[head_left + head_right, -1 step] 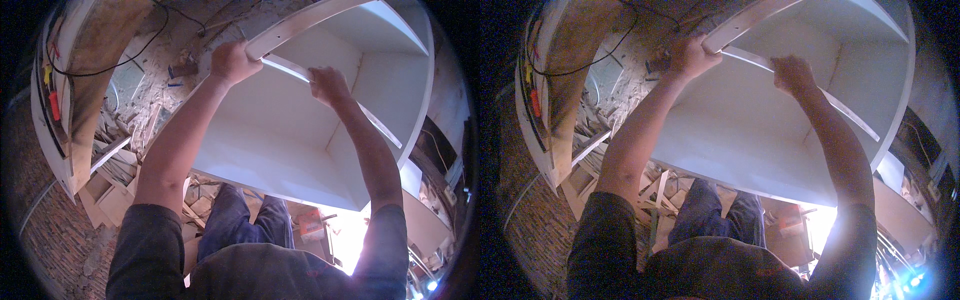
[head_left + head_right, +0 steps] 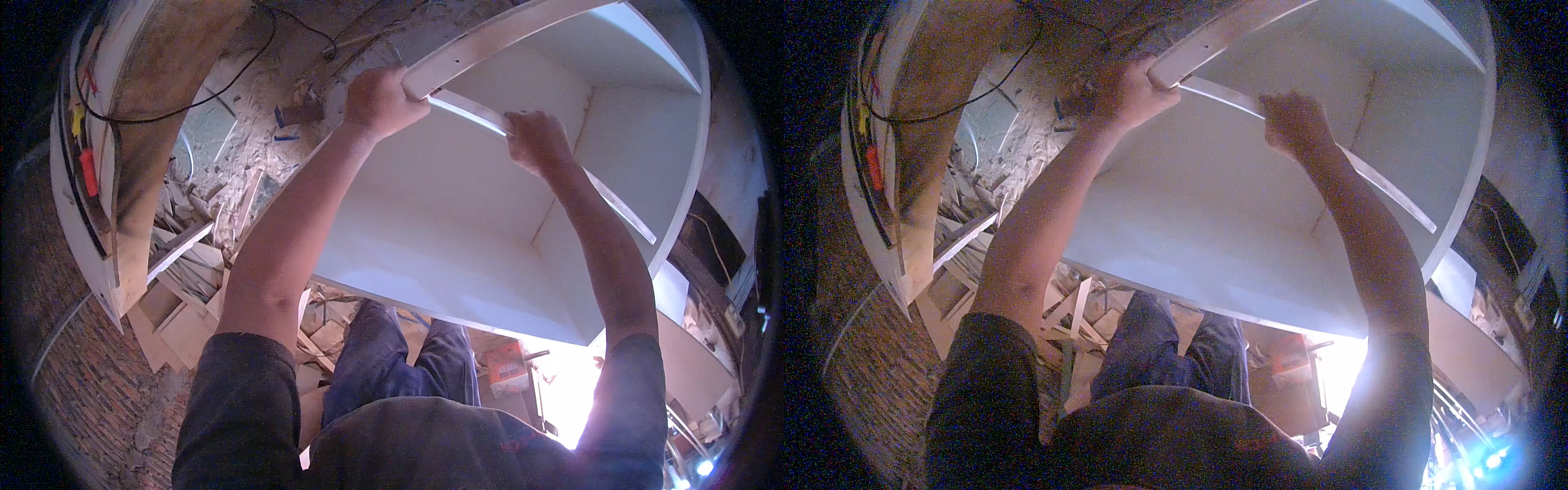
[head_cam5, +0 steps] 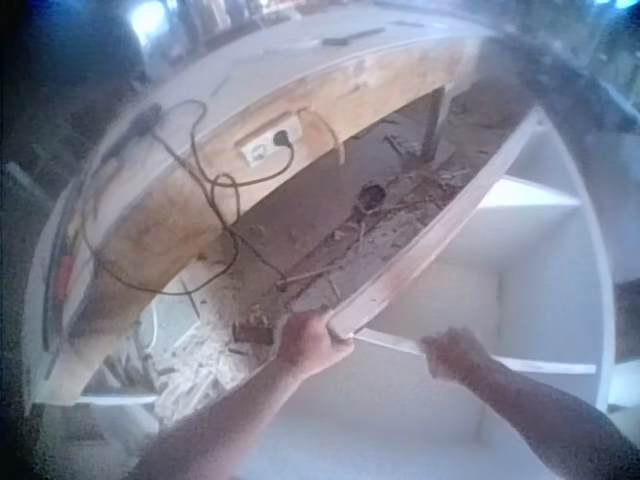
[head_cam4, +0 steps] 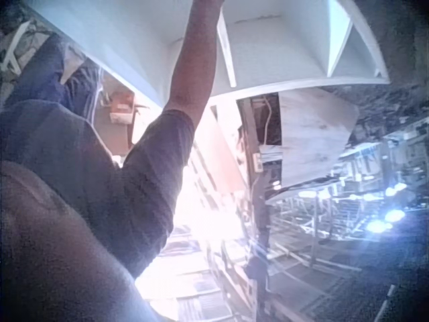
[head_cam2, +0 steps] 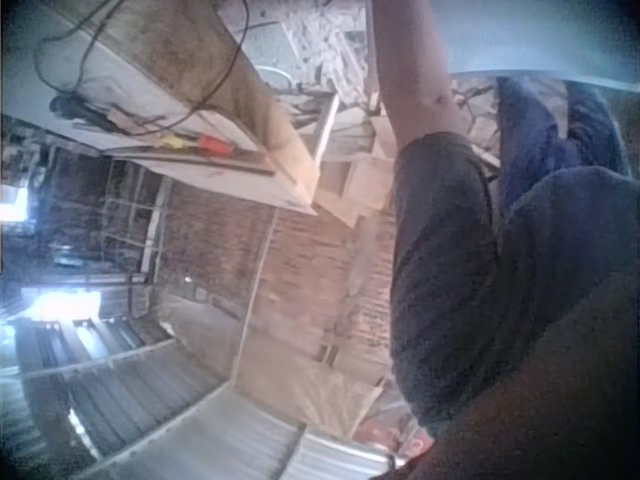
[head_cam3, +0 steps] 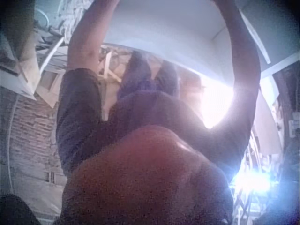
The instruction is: The person assembles a white wooden cabinet by inserting a shelf, measuring the interior with a tape measure, and fitting a back panel. They use a hammer to secure parts and handle various wooden components on a cluttered workshop floor.
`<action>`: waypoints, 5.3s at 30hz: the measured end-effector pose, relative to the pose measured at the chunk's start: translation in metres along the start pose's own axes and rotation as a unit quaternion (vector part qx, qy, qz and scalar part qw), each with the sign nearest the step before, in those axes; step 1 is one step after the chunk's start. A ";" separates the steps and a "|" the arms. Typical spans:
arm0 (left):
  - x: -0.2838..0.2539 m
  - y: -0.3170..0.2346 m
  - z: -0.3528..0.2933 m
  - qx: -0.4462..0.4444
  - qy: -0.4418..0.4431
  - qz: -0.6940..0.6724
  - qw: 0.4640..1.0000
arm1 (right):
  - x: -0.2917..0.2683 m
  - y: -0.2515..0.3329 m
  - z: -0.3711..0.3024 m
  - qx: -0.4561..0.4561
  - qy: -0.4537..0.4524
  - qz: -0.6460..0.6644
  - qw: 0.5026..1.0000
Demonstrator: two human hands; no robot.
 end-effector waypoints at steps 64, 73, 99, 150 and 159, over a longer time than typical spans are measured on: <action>0.010 0.001 0.010 0.183 0.047 -0.037 0.981 | -0.006 -0.006 0.014 -0.002 0.002 -0.011 1.000; 0.003 -0.005 0.013 0.209 0.045 0.017 0.977 | 0.000 -0.006 0.016 0.015 0.007 -0.014 1.000; 0.009 -0.012 0.025 0.338 0.040 0.001 0.940 | -0.023 -0.001 0.009 0.049 0.029 0.018 0.998; -0.003 -0.026 0.024 0.271 0.089 -0.062 0.956 | 0.004 -0.112 -0.117 0.237 -0.067 0.008 0.969; -0.029 -0.040 0.013 0.229 0.004 0.070 0.971 | -0.005 -0.101 -0.107 0.219 -0.089 -0.016 0.971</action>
Point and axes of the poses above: each hand's wrist, its own z-axis towards the middle knuckle, its own x-axis out of the palm, y = z × x, the point moved 1 cm from there along z, towards the middle knuckle, and after that the axes turned 5 degrees about -y, right-handed, at the moved point
